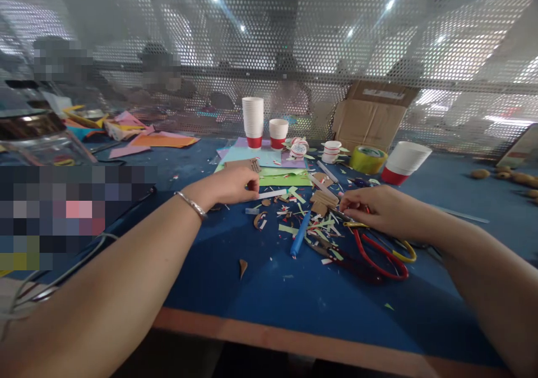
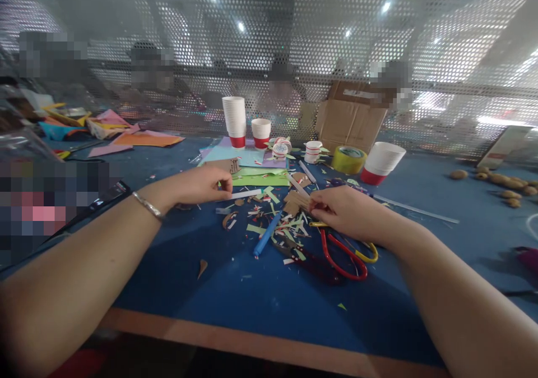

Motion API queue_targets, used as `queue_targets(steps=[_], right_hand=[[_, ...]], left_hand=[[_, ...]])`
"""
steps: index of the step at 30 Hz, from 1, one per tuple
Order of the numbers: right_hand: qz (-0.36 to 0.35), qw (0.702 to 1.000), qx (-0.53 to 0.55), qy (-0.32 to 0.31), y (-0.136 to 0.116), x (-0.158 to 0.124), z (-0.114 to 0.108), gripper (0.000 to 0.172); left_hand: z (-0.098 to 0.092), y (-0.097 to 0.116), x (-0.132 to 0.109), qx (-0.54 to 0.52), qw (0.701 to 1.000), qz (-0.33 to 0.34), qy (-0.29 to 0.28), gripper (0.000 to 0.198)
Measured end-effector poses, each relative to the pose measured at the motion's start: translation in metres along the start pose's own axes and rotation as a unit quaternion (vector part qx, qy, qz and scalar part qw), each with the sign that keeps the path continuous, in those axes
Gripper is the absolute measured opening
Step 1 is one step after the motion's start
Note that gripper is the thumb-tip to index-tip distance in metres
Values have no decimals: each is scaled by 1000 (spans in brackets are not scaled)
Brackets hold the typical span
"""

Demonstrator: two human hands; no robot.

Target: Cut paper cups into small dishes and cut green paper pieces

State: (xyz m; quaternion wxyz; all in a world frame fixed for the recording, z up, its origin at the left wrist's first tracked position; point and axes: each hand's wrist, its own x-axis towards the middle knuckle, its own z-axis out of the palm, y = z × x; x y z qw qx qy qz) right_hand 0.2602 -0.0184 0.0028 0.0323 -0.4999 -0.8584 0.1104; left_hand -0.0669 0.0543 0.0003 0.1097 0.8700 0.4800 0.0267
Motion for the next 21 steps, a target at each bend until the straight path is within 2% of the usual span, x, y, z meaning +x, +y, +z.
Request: queue_targets(steps=[3, 7, 10, 12, 14, 18, 21], right_hand=[[-4, 1000, 6, -4, 0, 0, 1, 24], [0, 1000, 0, -5, -1, 0, 1, 26], [7, 1000, -9, -7, 0, -1, 0, 27], [7, 1000, -12, -6, 1, -1, 0, 27], [9, 1000, -14, -6, 3, -1, 0, 27], [5, 1000, -17, -2, 5, 0, 1, 28], [5, 1000, -28, 1, 7, 0, 1, 28]], left_hand=[[2, -3, -3, -5, 1000, 4, -12, 14], [1, -9, -1, -7, 1000, -10, 2, 9], [-4, -18, 5, -13, 998, -31, 61, 21], [-4, -28, 8, -3, 988, -79, 133, 34], [0, -41, 10, 12, 978, -126, 167, 36], [13, -62, 12, 14, 983, -140, 120, 36], [21, -65, 15, 26, 981, -151, 118, 36]])
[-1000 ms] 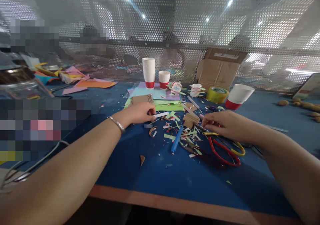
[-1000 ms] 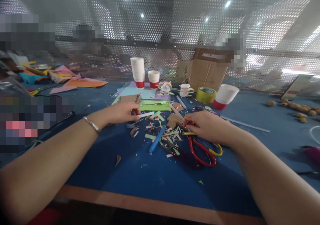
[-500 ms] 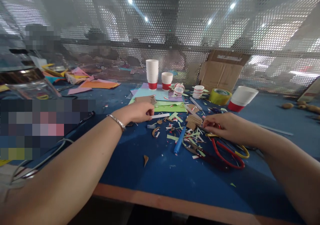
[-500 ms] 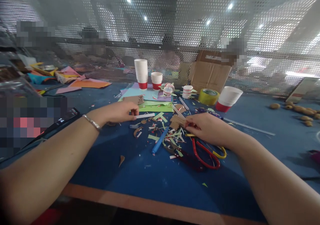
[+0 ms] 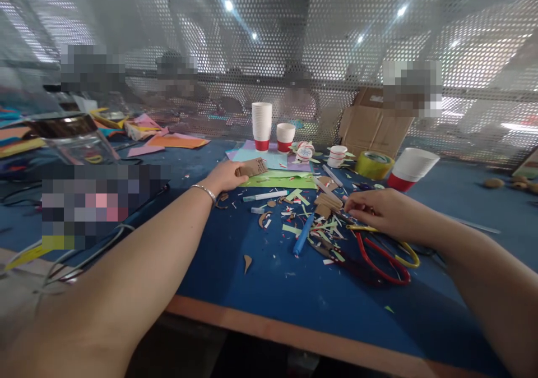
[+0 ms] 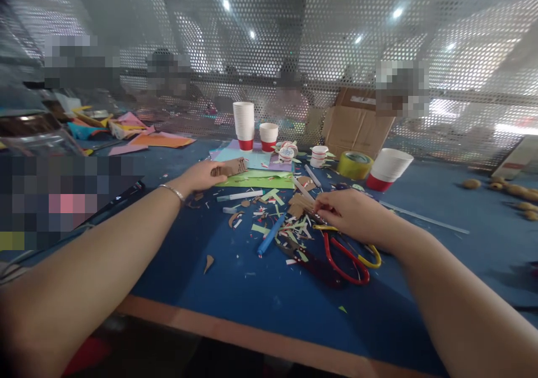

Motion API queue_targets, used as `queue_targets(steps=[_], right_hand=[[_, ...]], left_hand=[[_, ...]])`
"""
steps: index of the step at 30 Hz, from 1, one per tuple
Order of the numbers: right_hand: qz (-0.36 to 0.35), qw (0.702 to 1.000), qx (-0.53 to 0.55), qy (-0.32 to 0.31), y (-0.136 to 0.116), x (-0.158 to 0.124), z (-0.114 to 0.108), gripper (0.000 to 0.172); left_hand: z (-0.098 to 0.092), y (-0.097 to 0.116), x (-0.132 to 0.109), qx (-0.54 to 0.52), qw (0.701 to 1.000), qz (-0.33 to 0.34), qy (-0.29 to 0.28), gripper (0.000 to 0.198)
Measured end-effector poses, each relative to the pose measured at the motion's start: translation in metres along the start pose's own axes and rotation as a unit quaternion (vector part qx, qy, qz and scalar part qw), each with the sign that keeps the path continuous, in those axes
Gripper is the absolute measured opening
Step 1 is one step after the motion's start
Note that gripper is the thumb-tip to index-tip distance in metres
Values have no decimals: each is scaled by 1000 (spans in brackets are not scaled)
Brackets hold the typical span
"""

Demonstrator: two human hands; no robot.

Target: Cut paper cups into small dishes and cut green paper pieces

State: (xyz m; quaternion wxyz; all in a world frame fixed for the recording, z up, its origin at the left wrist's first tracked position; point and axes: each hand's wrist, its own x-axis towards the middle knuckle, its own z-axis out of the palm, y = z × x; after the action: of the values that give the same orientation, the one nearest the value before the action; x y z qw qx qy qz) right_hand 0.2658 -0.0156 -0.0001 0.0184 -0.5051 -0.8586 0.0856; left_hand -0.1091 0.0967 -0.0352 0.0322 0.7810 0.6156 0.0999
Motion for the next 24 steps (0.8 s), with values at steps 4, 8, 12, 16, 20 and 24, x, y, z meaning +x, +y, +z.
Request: queue_targets(steps=[4, 8, 12, 16, 20, 24], right_hand=[[-3, 1000, -1, 5, 1, 0, 0, 27], [0, 1000, 13, 7, 3, 0, 0, 26], [8, 1000, 17, 20, 5, 0, -1, 27], [43, 994, 60, 82, 4, 1, -4, 29], [76, 967, 176, 170, 0, 4, -3, 38], [67, 926, 333, 168, -7, 8, -1, 43]], left_hand=[[5, 10, 2, 3, 999, -19, 36, 38], [-5, 12, -2, -25, 991, -76, 111, 27], [-25, 5, -8, -91, 959, -158, 215, 34], [-31, 23, -13, -227, 942, -132, 211, 43], [-22, 74, -26, -364, 924, -20, 114, 35], [-12, 115, -44, -439, 894, 91, 7, 32]])
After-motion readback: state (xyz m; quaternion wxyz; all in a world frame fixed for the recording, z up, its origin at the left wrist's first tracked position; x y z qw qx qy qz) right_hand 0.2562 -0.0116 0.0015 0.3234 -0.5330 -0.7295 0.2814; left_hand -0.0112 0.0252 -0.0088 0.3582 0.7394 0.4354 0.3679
